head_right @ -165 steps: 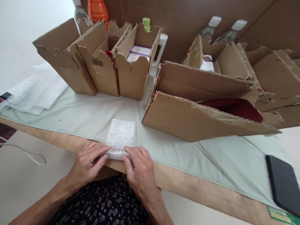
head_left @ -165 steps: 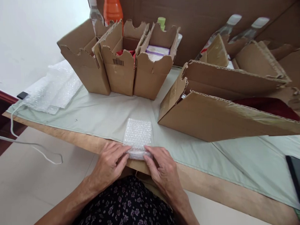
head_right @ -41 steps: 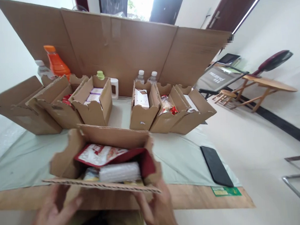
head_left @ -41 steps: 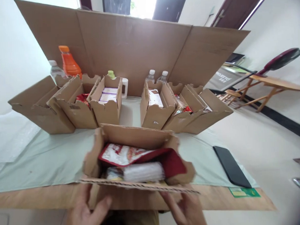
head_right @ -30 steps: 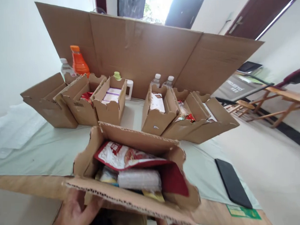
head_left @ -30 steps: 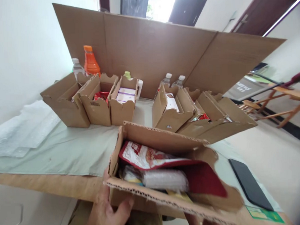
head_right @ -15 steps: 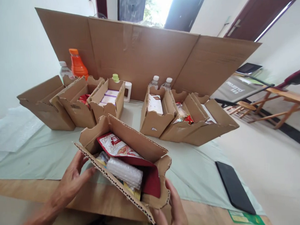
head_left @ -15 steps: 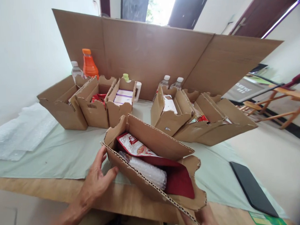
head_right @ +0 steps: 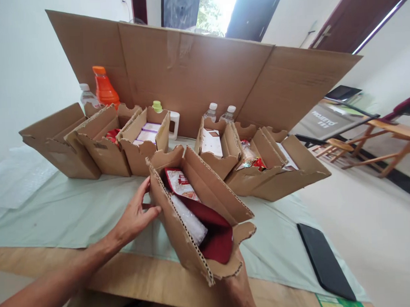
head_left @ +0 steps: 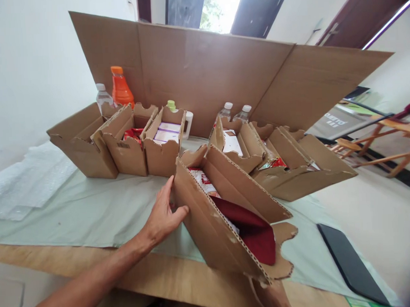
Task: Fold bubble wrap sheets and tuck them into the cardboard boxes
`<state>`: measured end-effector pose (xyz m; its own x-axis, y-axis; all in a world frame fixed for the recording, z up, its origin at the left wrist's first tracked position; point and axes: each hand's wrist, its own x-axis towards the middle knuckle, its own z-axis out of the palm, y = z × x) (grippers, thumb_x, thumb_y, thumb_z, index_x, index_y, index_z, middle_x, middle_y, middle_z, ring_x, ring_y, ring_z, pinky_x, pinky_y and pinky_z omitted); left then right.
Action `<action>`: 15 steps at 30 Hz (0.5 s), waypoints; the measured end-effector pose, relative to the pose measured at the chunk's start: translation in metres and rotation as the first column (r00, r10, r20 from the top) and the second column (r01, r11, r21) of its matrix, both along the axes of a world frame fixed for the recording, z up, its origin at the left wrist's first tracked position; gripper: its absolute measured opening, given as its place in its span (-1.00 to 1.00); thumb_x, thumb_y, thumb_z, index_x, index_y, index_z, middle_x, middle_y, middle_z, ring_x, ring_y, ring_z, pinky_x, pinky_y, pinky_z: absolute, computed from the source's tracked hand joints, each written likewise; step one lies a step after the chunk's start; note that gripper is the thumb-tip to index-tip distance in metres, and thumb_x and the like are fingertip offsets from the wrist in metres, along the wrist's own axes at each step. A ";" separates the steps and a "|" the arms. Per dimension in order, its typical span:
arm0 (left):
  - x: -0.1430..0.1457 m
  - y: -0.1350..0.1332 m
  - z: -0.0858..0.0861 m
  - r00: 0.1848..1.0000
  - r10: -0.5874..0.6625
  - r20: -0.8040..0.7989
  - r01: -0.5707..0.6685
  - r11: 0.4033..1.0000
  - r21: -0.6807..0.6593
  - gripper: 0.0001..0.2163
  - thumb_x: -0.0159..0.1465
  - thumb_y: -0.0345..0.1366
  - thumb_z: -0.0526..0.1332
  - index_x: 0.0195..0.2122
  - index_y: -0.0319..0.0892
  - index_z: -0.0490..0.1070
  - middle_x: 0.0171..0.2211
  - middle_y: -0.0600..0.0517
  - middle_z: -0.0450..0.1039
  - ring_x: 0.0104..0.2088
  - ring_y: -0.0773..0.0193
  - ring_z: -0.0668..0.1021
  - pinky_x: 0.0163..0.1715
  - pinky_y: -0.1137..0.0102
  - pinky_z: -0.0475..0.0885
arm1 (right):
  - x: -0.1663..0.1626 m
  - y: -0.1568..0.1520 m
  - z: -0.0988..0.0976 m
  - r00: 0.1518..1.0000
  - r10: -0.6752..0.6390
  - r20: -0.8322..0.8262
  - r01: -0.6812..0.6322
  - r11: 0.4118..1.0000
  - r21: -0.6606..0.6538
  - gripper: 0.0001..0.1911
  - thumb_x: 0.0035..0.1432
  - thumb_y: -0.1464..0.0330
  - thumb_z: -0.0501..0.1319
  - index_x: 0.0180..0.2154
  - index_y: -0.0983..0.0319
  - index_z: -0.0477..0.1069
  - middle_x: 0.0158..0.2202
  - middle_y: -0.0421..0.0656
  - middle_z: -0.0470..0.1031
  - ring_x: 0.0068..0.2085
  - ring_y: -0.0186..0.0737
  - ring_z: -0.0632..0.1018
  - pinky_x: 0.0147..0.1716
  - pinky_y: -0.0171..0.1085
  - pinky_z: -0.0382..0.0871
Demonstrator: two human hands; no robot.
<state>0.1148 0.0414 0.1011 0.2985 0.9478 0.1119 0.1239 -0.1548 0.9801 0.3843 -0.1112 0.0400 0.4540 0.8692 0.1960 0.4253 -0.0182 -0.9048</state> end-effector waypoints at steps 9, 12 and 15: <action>0.009 0.031 -0.001 0.997 -0.063 0.039 0.061 0.997 0.051 -0.19 0.27 -0.03 0.24 0.50 -0.14 0.01 0.54 -0.17 -0.03 0.51 -0.15 0.07 0.40 -0.08 0.20 | -0.039 0.011 0.005 0.980 0.037 -0.196 -0.022 0.996 0.082 -0.46 0.12 0.04 0.39 0.06 0.17 0.51 -0.05 0.01 0.66 -0.01 0.09 0.65 -0.09 -0.07 0.61; 0.015 0.023 -0.001 0.986 -0.146 0.074 0.140 0.987 0.083 -0.26 0.37 0.02 0.18 0.50 -0.13 0.03 0.54 -0.13 -0.01 0.52 -0.07 0.08 0.49 -0.03 0.00 | -0.054 0.016 0.013 0.967 0.071 -0.245 -0.051 0.995 0.085 -0.52 0.22 0.11 0.38 0.11 0.11 0.43 0.05 -0.01 0.60 0.04 0.01 0.64 -0.02 -0.12 0.59; 0.018 0.017 -0.001 0.973 -0.182 0.142 0.168 0.980 0.105 -0.32 0.43 0.04 0.16 0.50 -0.06 0.05 0.54 -0.07 -0.02 0.52 -0.05 0.07 0.50 -0.04 -0.05 | -0.063 0.015 0.012 0.960 0.077 -0.268 -0.055 0.995 0.089 -0.52 0.25 0.18 0.39 0.16 0.06 0.38 0.14 -0.02 0.53 0.03 -0.07 0.64 0.02 -0.13 0.58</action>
<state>0.1329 0.0588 0.1002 0.4319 0.8660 0.2521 -0.0607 -0.2510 0.9661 0.3211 -0.0964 0.0515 0.4416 0.8857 0.1433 0.1620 0.0784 -0.9837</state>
